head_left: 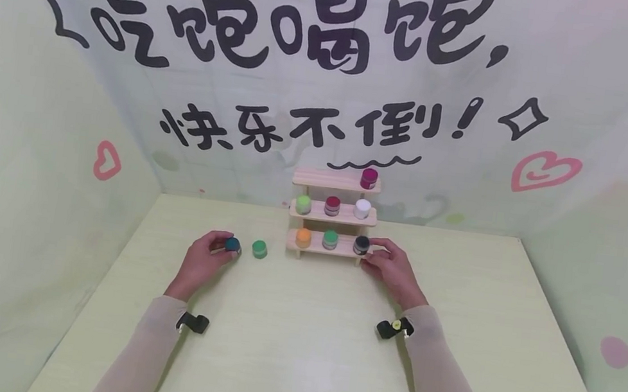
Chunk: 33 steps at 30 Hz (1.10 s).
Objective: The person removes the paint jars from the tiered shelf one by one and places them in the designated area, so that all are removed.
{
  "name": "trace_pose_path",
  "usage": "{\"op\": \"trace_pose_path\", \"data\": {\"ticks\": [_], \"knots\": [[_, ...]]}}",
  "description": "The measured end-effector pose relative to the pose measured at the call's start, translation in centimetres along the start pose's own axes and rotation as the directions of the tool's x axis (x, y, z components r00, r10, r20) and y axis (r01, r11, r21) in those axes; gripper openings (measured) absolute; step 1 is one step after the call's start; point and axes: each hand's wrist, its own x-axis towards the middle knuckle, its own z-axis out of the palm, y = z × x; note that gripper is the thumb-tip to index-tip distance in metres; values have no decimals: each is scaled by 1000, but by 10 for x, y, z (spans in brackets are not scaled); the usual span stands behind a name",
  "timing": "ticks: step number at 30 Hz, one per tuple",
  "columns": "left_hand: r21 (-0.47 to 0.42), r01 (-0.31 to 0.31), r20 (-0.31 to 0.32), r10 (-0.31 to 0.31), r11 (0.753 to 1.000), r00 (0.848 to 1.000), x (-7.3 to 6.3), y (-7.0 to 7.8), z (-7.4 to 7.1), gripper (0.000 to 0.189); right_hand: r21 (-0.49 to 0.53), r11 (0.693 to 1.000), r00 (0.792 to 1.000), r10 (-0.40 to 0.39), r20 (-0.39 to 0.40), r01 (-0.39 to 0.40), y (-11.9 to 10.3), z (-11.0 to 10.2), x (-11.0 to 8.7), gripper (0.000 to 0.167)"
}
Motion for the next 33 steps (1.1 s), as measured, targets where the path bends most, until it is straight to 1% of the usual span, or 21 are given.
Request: {"op": "trace_pose_path", "data": {"ticks": [3,10,15,20,26,28,33], "knots": [[10,6,3,-6,1000,1000,-1,-4,-1,49,1,1000,1000,-5,-3,5,2,1,0,42],[24,63,2,-63,998,998,-2,-9,0,49,-3,1000,1000,-7,4,7,2,2,0,42],[26,55,6,-55,998,998,0,-13,3,48,-7,1000,1000,-6,4,6,2,1,0,42],[29,39,3,-40,999,999,1,-12,6,48,-7,1000,1000,2,-1,-2,0,0,-1,41],[32,13,14,-14,999,1000,2,-10,6,49,-7,1000,1000,10,-19,-10,-2,1,-2,40],[34,17,15,-18,999,1000,2,-10,6,50,-8,1000,1000,14,-21,-14,-3,1,-2,40],[60,54,6,-54,997,998,1,-4,2,55,-9,1000,1000,20,-15,-20,-4,1,-3,40]]}}
